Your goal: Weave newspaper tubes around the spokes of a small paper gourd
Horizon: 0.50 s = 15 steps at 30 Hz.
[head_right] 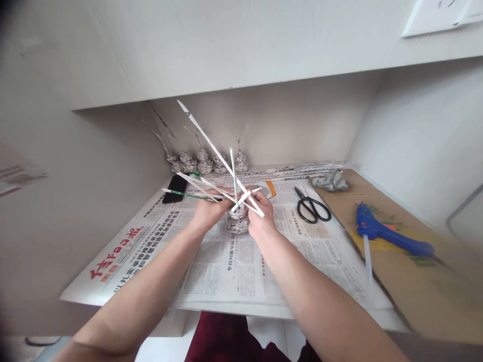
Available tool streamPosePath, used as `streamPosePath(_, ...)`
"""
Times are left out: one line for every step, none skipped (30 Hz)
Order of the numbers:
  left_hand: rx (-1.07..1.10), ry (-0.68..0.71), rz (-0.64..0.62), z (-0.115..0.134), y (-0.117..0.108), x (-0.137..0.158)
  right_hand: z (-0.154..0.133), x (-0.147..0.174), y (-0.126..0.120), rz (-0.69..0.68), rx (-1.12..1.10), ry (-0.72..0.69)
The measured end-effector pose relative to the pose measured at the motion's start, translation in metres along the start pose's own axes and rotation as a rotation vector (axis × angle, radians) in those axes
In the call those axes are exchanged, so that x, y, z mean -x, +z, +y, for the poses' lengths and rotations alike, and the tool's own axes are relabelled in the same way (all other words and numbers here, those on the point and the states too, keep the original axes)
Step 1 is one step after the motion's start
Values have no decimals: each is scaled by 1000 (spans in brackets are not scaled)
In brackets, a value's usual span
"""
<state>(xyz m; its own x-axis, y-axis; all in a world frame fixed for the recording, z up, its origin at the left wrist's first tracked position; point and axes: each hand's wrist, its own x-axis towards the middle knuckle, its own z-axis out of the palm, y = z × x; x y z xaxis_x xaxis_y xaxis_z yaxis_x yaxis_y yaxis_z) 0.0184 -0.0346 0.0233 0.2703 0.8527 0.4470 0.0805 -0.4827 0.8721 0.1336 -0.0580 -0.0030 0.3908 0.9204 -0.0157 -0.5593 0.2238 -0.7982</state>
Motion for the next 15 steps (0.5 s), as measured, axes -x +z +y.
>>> streamPosePath(-8, -9, 16, -1, 0, 0, -1, -1, -1, -2, 22, 12)
streamPosePath(-17, -22, 35, -3, -1, -1, -1, -3, -2, 4, 47, 33)
streamPosePath(-24, -39, 57, -4, -2, -2, -1, -5, -3, 18, 74, 59)
streamPosePath(-27, -58, 79, -6, -3, -3, -2, -6, -4, 44, 101, 81)
streamPosePath(-27, -74, 99, -8, -5, -4, -2, -8, -5, 76, 123, 87)
streamPosePath(-21, -85, 115, -10, -6, -5, -2, -8, -5, 105, 144, 73)
streamPosePath(-15, -92, 130, -11, -7, -6, -1, -8, -5, 125, 162, 35)
streamPosePath(-14, -93, 143, -12, -9, -7, -1, -7, -4, 126, 178, -21)
streamPosePath(-18, -91, 151, -13, -9, -8, -1, -5, -4, 105, 193, -86)
streamPosePath(-25, -87, 156, -14, -10, -9, -1, -3, -3, 68, 212, -150)
streamPosePath(-32, -84, 157, -14, -10, -9, -1, 0, -1, 21, 235, -204)
streamPosePath(-37, -83, 156, -15, -10, -9, -2, 3, 0, -25, 263, -246)
streamPosePath(-41, -84, 153, -16, -10, -9, -2, 5, 0, -66, 291, -272)
streamPosePath(-45, -87, 151, -17, -9, -8, -2, 7, 1, -94, 315, -286)
streamPosePath(-51, -92, 150, -18, -8, -8, -1, 8, 1, -112, 334, -294)
